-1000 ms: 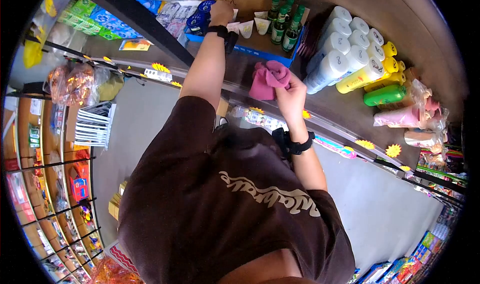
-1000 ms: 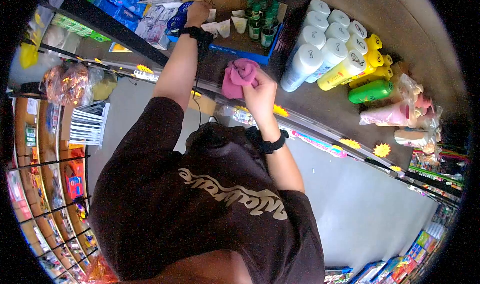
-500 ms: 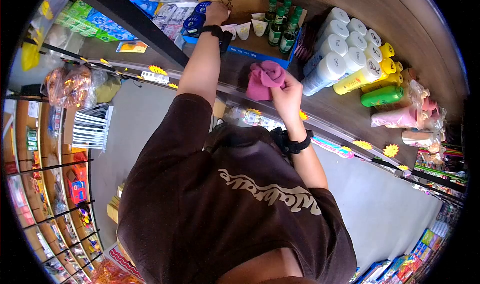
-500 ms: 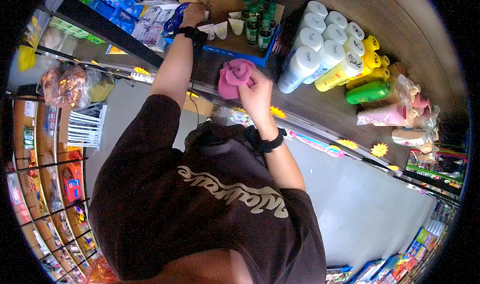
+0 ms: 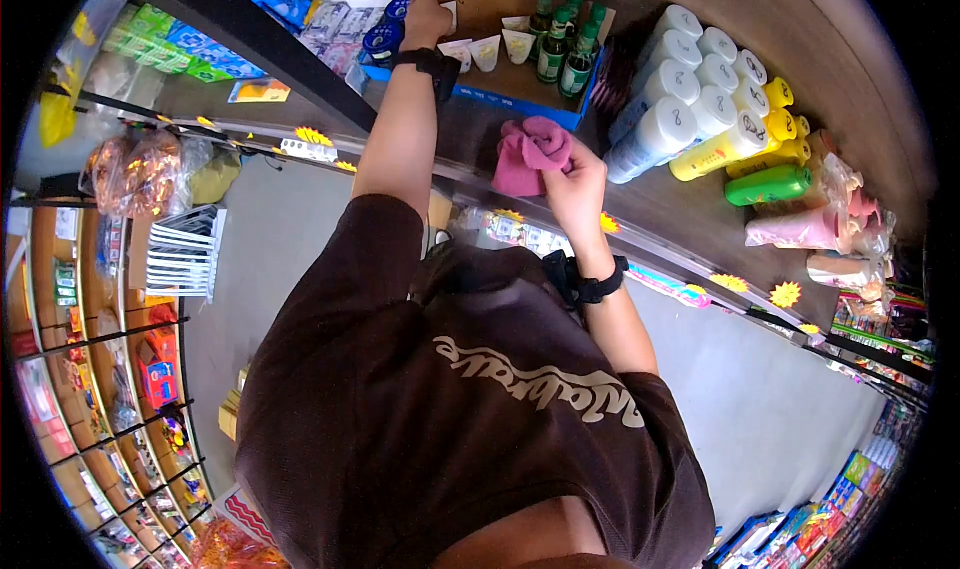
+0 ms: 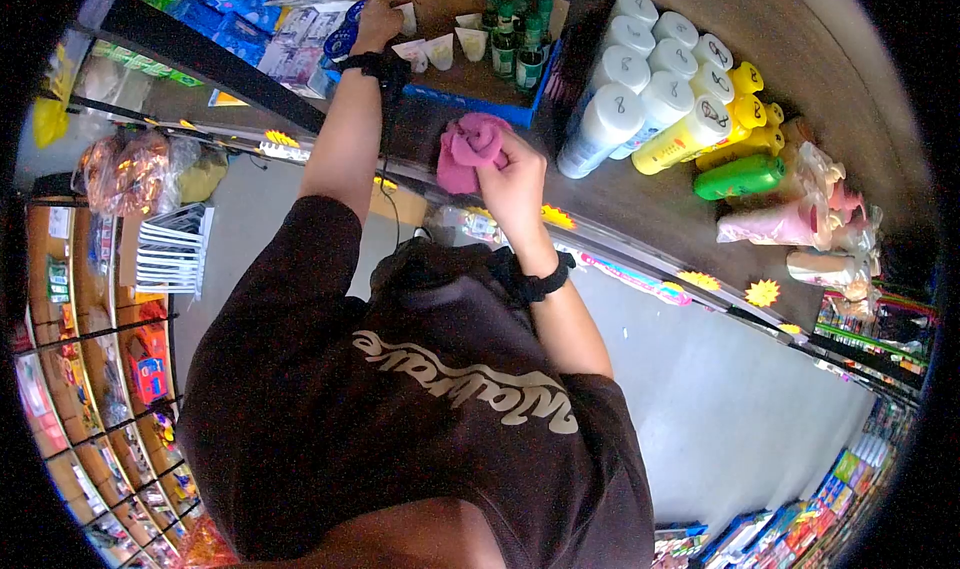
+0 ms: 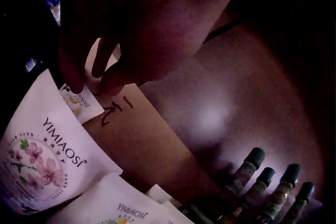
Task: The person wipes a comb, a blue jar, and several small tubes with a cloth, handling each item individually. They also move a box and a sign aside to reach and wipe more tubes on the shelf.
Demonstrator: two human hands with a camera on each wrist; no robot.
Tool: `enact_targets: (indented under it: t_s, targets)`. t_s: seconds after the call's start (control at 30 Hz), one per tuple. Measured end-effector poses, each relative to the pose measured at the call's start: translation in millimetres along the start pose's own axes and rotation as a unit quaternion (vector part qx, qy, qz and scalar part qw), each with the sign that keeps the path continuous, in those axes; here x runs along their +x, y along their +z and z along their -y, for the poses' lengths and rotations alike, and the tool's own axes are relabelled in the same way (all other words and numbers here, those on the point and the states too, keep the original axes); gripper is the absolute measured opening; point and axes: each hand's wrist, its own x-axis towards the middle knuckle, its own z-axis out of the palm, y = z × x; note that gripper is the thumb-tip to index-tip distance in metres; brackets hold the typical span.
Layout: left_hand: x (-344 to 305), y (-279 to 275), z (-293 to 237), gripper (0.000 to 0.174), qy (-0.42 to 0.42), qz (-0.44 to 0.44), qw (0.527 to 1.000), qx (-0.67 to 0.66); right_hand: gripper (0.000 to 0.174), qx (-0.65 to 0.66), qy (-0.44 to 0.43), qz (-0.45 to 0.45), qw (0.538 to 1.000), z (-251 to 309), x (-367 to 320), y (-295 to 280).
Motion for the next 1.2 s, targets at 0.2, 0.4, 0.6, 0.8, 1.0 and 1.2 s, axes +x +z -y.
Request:
enact_targets:
  t_s: [0.2,0.4,0.6,0.8,1.0,1.2]
  targets:
    - [-31,-29,-19,0.035,-0.006,0.001,1.000,0.019,0.022,-0.007,0.013,0.009,1.000,-4,-2,3]
    - [-22,-17,-13,0.036,0.013,0.006,1.000,0.003,0.023,0.019,0.027,0.021,0.999,-4,-5,8]
    - [-7,0,0,0.037,0.057,0.036,0.997,0.042,0.022,0.011,0.026,0.012,1.000,4,-5,7]
    - [-5,-1,13,0.035,0.101,0.057,0.992,0.049,0.024,0.010,0.023,0.029,0.999,-2,-7,5]
    - [-23,-19,-7,0.032,0.133,0.017,0.989,0.062,0.023,0.012,0.041,0.014,0.999,-2,-8,10]
    - [-29,-25,-7,0.023,0.202,0.140,0.957,0.152,0.023,0.014,0.048,0.026,0.998,6,-9,13]
